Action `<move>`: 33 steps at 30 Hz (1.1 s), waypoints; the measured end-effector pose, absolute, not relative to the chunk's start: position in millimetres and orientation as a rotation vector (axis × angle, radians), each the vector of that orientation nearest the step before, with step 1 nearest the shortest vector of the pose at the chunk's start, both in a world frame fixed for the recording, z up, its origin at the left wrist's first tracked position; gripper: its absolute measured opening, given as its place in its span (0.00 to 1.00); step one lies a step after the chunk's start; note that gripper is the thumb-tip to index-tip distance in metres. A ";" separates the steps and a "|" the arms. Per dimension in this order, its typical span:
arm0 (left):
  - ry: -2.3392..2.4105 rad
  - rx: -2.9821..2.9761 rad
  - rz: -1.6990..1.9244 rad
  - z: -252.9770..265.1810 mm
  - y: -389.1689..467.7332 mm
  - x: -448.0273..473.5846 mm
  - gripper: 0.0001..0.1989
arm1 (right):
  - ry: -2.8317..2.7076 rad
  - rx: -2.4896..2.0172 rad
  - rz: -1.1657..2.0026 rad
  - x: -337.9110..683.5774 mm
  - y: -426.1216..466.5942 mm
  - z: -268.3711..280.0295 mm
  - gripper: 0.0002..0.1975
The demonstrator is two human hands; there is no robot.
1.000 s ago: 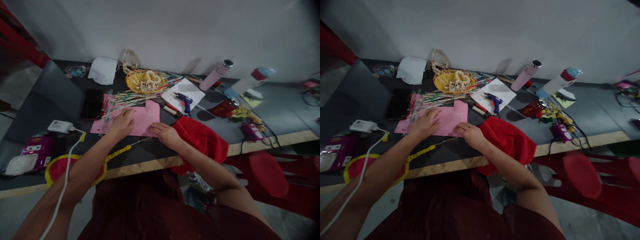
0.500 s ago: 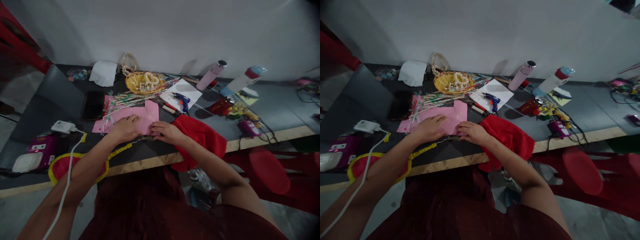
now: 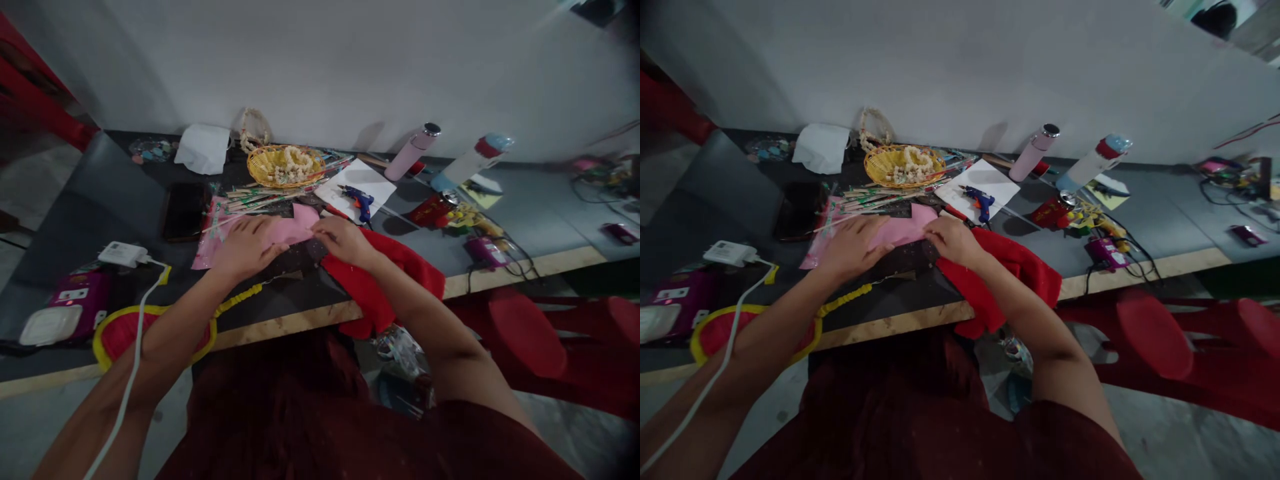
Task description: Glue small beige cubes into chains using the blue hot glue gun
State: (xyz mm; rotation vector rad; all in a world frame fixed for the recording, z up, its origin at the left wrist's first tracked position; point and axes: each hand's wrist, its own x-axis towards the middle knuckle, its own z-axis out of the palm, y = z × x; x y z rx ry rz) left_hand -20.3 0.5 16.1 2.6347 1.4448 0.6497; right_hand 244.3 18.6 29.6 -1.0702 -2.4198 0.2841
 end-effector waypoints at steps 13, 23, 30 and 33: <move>1.549 2.695 0.496 49.0 -11.4 -23.3 0.22 | -2.385 -1.187 0.430 247.2 39.3 83.3 0.10; 1.668 2.707 0.266 62.2 -13.0 -29.8 0.14 | -1.912 -1.403 0.213 282.6 -2.8 78.2 0.20; 1.605 2.683 0.473 67.1 -9.8 -38.0 0.17 | -2.371 -1.150 0.381 242.1 -35.6 22.0 0.12; 1.499 2.692 0.499 66.8 -14.2 -34.2 0.18 | -2.618 -1.095 0.332 201.0 -52.6 -2.5 0.21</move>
